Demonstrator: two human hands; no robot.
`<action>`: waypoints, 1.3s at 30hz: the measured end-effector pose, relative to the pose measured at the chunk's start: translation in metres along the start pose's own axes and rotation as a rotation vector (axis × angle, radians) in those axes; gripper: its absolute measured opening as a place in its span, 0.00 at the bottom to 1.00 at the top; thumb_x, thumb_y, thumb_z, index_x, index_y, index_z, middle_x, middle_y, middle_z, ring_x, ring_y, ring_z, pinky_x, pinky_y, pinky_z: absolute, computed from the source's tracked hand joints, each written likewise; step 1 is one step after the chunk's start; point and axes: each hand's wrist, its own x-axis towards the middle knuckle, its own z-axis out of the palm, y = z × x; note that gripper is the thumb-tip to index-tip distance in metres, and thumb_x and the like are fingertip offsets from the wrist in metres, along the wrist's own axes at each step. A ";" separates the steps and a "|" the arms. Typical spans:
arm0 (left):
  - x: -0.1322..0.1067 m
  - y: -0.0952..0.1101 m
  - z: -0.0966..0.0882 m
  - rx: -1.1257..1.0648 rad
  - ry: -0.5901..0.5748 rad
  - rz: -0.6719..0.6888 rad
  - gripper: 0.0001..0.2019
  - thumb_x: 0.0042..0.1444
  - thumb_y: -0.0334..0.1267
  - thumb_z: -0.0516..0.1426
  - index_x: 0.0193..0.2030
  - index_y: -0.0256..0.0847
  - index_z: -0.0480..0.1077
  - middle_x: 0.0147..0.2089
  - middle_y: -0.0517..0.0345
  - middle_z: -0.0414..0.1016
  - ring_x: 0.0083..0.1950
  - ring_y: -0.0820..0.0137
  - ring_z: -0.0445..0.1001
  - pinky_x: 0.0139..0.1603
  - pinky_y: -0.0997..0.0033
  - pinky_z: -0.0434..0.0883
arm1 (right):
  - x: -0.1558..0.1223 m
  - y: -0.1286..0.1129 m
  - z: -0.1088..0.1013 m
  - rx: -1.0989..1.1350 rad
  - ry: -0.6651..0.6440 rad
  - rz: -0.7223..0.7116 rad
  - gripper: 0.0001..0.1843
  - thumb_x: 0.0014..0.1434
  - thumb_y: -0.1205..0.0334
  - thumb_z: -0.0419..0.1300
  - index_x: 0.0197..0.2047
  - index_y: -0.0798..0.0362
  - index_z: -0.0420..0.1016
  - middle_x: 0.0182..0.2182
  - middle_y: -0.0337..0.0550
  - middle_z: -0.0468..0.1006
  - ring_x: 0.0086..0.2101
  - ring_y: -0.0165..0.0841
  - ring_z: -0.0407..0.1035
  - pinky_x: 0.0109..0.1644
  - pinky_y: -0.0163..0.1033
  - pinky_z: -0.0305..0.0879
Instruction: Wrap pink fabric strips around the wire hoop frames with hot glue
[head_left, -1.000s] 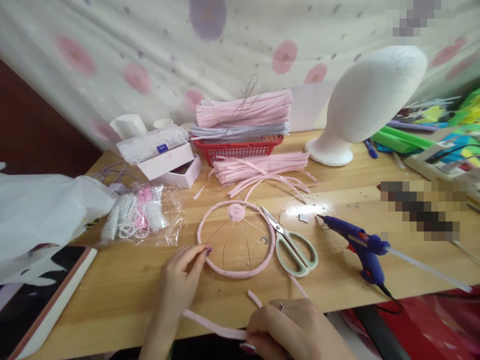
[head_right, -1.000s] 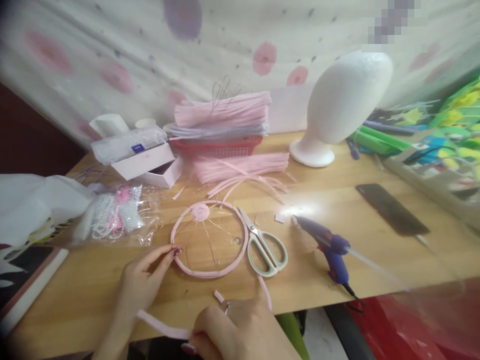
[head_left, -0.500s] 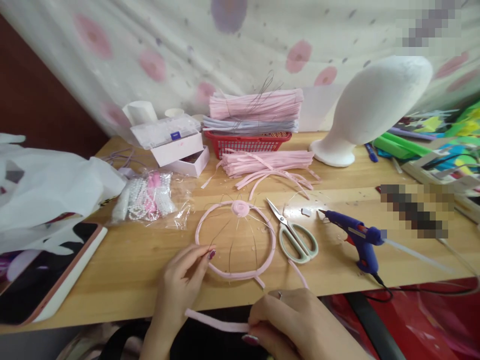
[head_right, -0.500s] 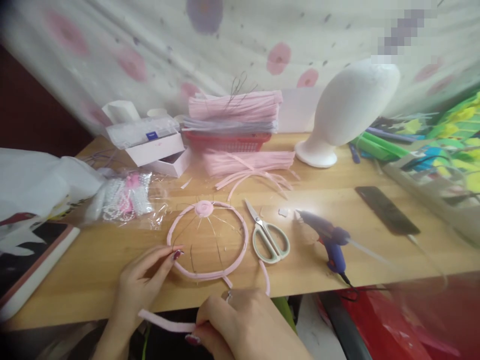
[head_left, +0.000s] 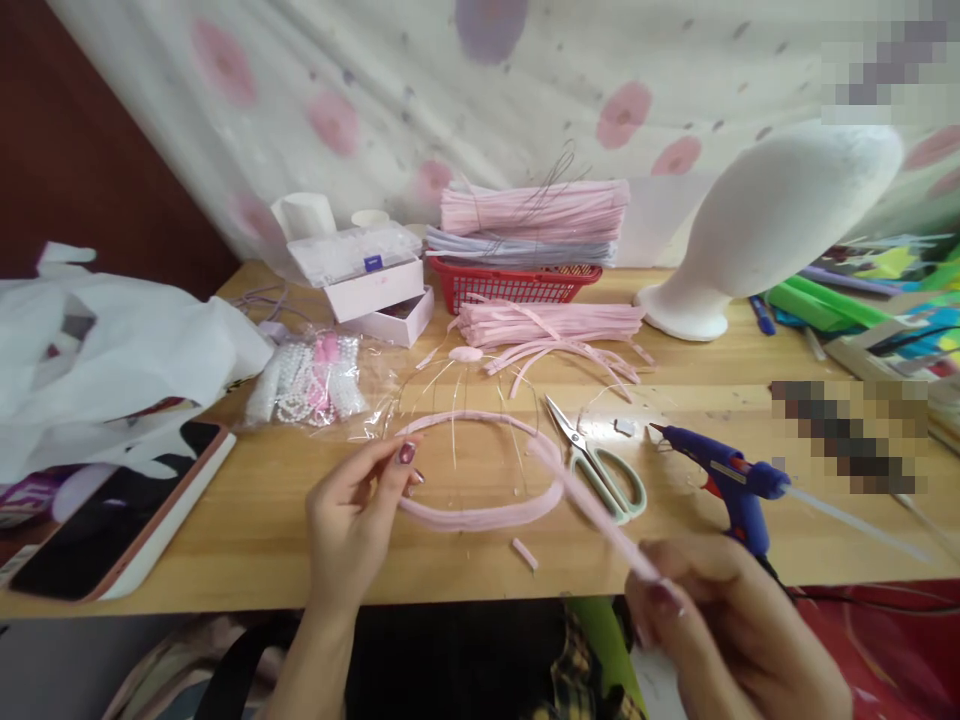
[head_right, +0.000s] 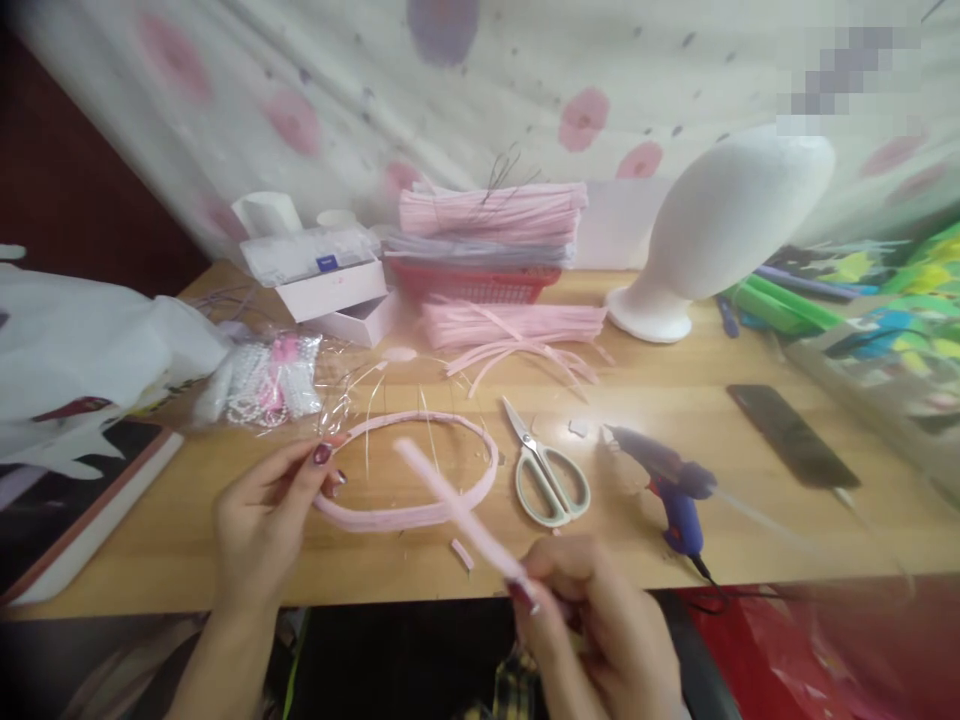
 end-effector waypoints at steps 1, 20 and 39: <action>0.002 0.002 0.001 0.001 -0.022 0.004 0.08 0.58 0.43 0.65 0.38 0.44 0.83 0.25 0.62 0.77 0.27 0.72 0.75 0.29 0.75 0.72 | 0.002 0.003 0.001 0.043 0.045 0.041 0.12 0.71 0.56 0.58 0.34 0.48 0.71 0.21 0.35 0.68 0.20 0.26 0.60 0.22 0.31 0.56; 0.003 0.025 -0.002 -0.284 -0.546 -0.085 0.19 0.69 0.50 0.53 0.59 0.50 0.78 0.41 0.54 0.83 0.40 0.68 0.76 0.42 0.69 0.74 | 0.017 0.038 0.008 0.072 -0.150 0.053 0.05 0.71 0.59 0.57 0.41 0.47 0.69 0.54 0.48 0.79 0.38 0.33 0.76 0.39 0.36 0.74; 0.037 0.011 -0.020 -0.173 -0.574 0.241 0.11 0.58 0.30 0.64 0.45 0.48 0.82 0.46 0.51 0.81 0.50 0.63 0.78 0.50 0.68 0.77 | 0.037 0.061 0.009 0.192 0.047 0.231 0.15 0.69 0.46 0.59 0.40 0.49 0.66 0.42 0.44 0.80 0.29 0.29 0.72 0.31 0.36 0.69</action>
